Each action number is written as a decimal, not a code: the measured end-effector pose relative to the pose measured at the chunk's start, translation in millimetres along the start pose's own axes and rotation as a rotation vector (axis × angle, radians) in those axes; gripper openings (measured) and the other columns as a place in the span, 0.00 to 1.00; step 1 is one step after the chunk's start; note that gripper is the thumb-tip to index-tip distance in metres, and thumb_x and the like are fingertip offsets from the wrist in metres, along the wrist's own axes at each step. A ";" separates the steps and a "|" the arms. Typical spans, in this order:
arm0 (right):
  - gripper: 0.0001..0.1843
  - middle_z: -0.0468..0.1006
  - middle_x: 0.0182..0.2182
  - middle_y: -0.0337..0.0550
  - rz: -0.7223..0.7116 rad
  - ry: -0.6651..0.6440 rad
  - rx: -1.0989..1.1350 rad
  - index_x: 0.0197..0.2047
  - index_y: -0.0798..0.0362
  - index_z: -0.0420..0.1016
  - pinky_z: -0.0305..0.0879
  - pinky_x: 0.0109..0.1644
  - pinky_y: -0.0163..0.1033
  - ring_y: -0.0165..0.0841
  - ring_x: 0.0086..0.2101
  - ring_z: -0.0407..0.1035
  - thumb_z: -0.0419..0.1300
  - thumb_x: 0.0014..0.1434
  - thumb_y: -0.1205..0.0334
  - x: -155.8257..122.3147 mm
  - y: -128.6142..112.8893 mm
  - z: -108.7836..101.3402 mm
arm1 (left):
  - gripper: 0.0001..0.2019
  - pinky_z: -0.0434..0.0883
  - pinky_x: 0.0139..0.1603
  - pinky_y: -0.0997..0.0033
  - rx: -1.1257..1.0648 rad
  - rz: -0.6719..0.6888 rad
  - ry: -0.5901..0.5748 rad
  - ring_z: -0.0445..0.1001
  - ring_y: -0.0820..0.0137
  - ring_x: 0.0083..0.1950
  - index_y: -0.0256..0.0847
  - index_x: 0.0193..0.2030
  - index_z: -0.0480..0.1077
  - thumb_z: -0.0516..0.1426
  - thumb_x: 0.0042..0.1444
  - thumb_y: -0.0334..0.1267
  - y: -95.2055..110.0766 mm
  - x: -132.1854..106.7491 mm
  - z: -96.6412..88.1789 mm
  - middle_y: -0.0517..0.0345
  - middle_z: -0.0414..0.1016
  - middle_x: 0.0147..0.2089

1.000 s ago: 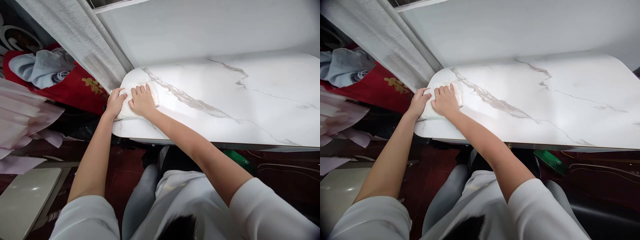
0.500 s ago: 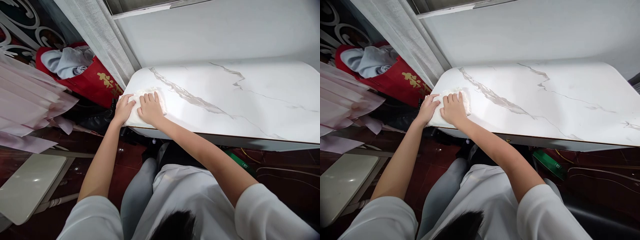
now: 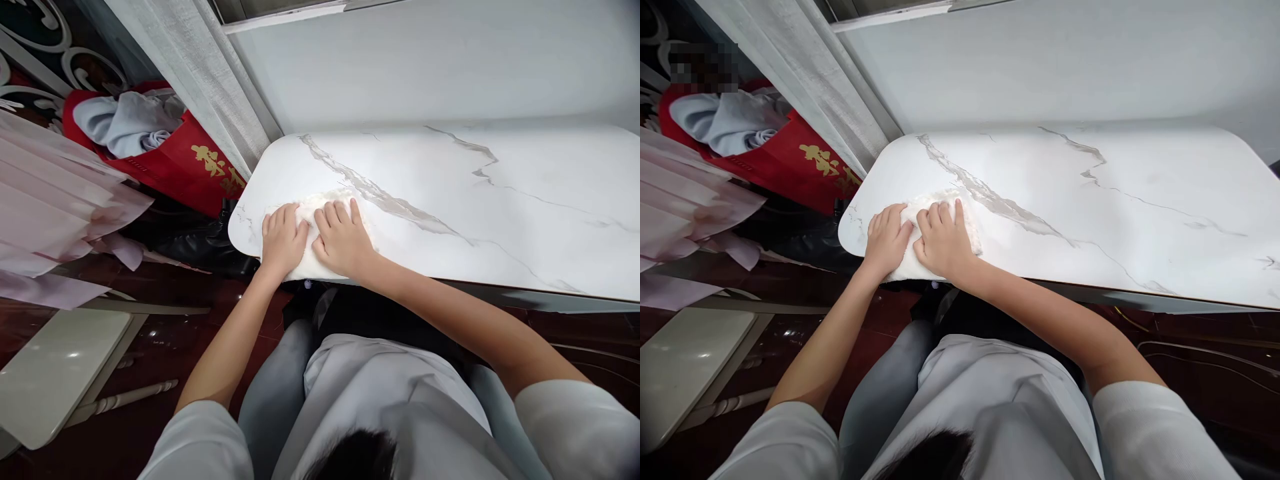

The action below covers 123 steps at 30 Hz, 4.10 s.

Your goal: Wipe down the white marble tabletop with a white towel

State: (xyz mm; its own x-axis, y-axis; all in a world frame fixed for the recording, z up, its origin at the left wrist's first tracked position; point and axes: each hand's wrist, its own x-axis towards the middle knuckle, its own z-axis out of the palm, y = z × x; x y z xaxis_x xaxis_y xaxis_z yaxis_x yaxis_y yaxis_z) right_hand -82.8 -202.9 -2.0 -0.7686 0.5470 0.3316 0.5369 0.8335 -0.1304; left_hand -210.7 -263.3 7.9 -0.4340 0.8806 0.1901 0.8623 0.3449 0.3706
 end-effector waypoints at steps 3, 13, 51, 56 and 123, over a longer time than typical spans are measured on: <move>0.26 0.64 0.61 0.69 0.046 -0.024 -0.035 0.62 0.70 0.63 0.43 0.68 0.65 0.57 0.62 0.55 0.47 0.67 0.61 13.4 7.8 5.4 | 0.22 0.49 0.73 0.50 0.014 0.037 -0.053 0.60 0.57 0.69 0.36 0.63 0.62 0.44 0.64 0.37 2.2 18.0 2.0 0.44 0.65 0.66; 0.24 0.69 0.55 0.59 0.051 0.035 -0.028 0.59 0.62 0.67 0.37 0.70 0.65 0.51 0.60 0.57 0.40 0.71 0.59 99.9 91.7 41.5 | 0.20 0.48 0.73 0.51 -0.013 0.016 0.020 0.59 0.55 0.70 0.42 0.62 0.65 0.46 0.65 0.36 13.7 125.4 42.4 0.47 0.66 0.66; 0.23 0.69 0.58 0.55 0.197 0.055 0.085 0.62 0.63 0.66 0.39 0.72 0.53 0.43 0.61 0.58 0.43 0.69 0.64 160.4 155.4 46.5 | 0.15 0.53 0.71 0.56 -0.132 0.019 0.051 0.64 0.59 0.67 0.46 0.55 0.70 0.50 0.65 0.36 30.7 228.0 69.2 0.52 0.71 0.62; 0.25 0.67 0.59 0.58 0.209 0.038 0.071 0.63 0.63 0.64 0.38 0.71 0.58 0.46 0.62 0.55 0.42 0.69 0.62 167.7 164.5 53.7 | 0.16 0.53 0.72 0.57 -0.139 0.058 0.030 0.63 0.59 0.68 0.45 0.56 0.71 0.49 0.65 0.38 30.9 231.8 68.9 0.54 0.72 0.62; 0.27 0.60 0.64 0.62 0.282 -0.157 -0.033 0.65 0.61 0.59 0.38 0.67 0.70 0.52 0.66 0.50 0.40 0.67 0.58 -27.2 141.9 -35.7 | 0.25 0.45 0.75 0.49 0.086 0.346 -0.213 0.52 0.62 0.74 0.41 0.72 0.55 0.43 0.69 0.40 124.1 57.2 58.7 0.50 0.57 0.73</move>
State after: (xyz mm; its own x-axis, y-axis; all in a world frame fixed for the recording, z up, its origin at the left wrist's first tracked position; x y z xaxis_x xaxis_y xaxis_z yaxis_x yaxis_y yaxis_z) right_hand 26.7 -102.3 3.9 -0.6308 0.7635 0.1383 0.7453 0.6458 -0.1656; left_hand -113.2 -151.0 11.4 -0.0591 0.9938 0.0944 0.9704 0.0350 0.2390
